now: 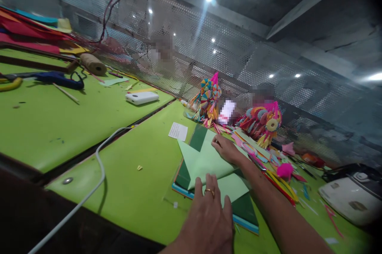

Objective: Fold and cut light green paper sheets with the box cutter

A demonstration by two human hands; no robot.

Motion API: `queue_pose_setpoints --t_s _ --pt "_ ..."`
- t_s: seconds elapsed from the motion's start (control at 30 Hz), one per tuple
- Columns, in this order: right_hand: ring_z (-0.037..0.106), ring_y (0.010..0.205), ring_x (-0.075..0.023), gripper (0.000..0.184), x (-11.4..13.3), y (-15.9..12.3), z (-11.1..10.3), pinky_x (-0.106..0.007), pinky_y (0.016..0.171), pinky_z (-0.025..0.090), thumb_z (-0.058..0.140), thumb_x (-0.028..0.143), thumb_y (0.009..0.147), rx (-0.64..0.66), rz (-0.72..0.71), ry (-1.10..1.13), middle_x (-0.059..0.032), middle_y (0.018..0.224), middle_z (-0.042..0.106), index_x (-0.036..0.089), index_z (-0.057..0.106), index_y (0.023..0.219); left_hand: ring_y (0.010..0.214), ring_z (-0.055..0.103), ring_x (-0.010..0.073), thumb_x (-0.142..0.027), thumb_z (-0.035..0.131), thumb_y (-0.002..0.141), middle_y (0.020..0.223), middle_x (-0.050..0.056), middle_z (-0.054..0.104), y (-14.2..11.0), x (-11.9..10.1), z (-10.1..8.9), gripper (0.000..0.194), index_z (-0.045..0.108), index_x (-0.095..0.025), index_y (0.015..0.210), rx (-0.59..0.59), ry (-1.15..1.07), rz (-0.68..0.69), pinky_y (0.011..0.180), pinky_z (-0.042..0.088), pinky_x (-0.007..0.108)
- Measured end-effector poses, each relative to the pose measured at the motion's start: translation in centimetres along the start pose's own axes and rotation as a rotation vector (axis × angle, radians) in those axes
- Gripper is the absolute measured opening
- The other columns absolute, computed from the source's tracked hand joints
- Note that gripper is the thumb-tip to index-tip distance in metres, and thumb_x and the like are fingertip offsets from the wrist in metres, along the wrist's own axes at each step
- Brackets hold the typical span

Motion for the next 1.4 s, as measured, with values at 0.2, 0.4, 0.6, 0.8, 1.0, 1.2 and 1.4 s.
queue_pose_setpoints --t_s 0.2,0.4,0.6,0.8,1.0,1.2,1.4 --pt "0.053 0.075 -0.0147 0.010 0.17 0.11 0.37 -0.025 0.062 0.028 0.045 0.028 0.094 -0.002 0.077 -0.100 -0.0006 0.085 0.062 0.022 0.053 0.091 0.132 0.027 0.0484 -0.037 0.037 0.098 0.137 0.037 0.035 -0.22 -0.22 0.33 0.048 0.050 -0.007 0.134 -0.003 -0.053 -0.026 0.099 0.026 0.072" --pt "0.054 0.072 -0.0154 0.016 0.52 -0.05 0.40 -0.025 0.060 0.026 0.044 0.032 0.095 -0.029 0.117 -0.112 -0.0012 0.078 0.062 0.021 0.053 0.089 0.134 0.022 0.0486 -0.041 0.043 0.094 0.139 0.036 0.032 -0.49 -0.12 0.36 0.051 0.051 -0.008 0.133 -0.010 -0.089 -0.033 0.103 0.020 0.071" --pt "0.056 0.072 -0.0146 0.021 0.40 0.06 0.14 -0.024 0.060 0.028 0.041 0.036 0.097 -0.021 0.129 -0.108 -0.0007 0.077 0.063 0.021 0.053 0.088 0.134 0.020 0.0483 -0.042 0.042 0.095 0.142 0.033 0.030 -0.31 0.31 -0.09 0.050 0.052 -0.011 0.132 0.002 -0.125 -0.050 0.103 0.018 0.071" --pt "0.055 0.074 -0.0162 0.022 0.05 0.59 0.46 -0.025 0.059 0.026 0.042 0.032 0.096 -0.013 0.153 -0.167 -0.0033 0.078 0.063 0.020 0.052 0.081 0.135 0.017 0.0489 -0.043 0.043 0.095 0.145 0.031 0.028 -0.37 0.30 -0.21 0.050 0.052 -0.013 0.133 0.025 -0.170 -0.068 0.102 0.018 0.073" --pt "0.055 0.075 -0.0172 0.021 -0.19 0.65 0.81 -0.026 0.059 0.025 0.040 0.032 0.097 -0.013 0.142 -0.212 -0.0045 0.080 0.063 0.020 0.050 0.084 0.134 0.021 0.0485 -0.044 0.048 0.093 0.145 0.029 0.031 -0.24 0.21 -0.04 0.049 0.055 -0.014 0.131 0.014 -0.182 -0.073 0.102 0.018 0.073" --pt "0.055 0.074 -0.0171 0.021 -0.20 0.50 0.83 -0.026 0.059 0.025 0.040 0.033 0.097 -0.023 0.137 -0.232 -0.0031 0.078 0.062 0.021 0.050 0.083 0.134 0.020 0.0491 -0.044 0.051 0.092 0.144 0.029 0.030 0.02 0.42 0.34 0.050 0.055 -0.013 0.131 0.002 -0.208 -0.061 0.101 0.017 0.075" --pt "0.055 0.074 -0.0174 0.022 -0.14 0.45 0.96 -0.027 0.058 0.024 0.039 0.033 0.098 -0.030 0.136 -0.262 -0.0036 0.078 0.062 0.021 0.049 0.083 0.134 0.016 0.0498 -0.044 0.048 0.092 0.144 0.030 0.028 -0.05 0.36 0.66 0.051 0.053 -0.013 0.132 0.001 -0.196 -0.059 0.101 0.016 0.075"
Point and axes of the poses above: each hand's wrist, its own y-axis towards the middle knuckle, its own z-axis out of the palm, x = y × z, the point moved 2 cm from there along y, towards the middle knuckle
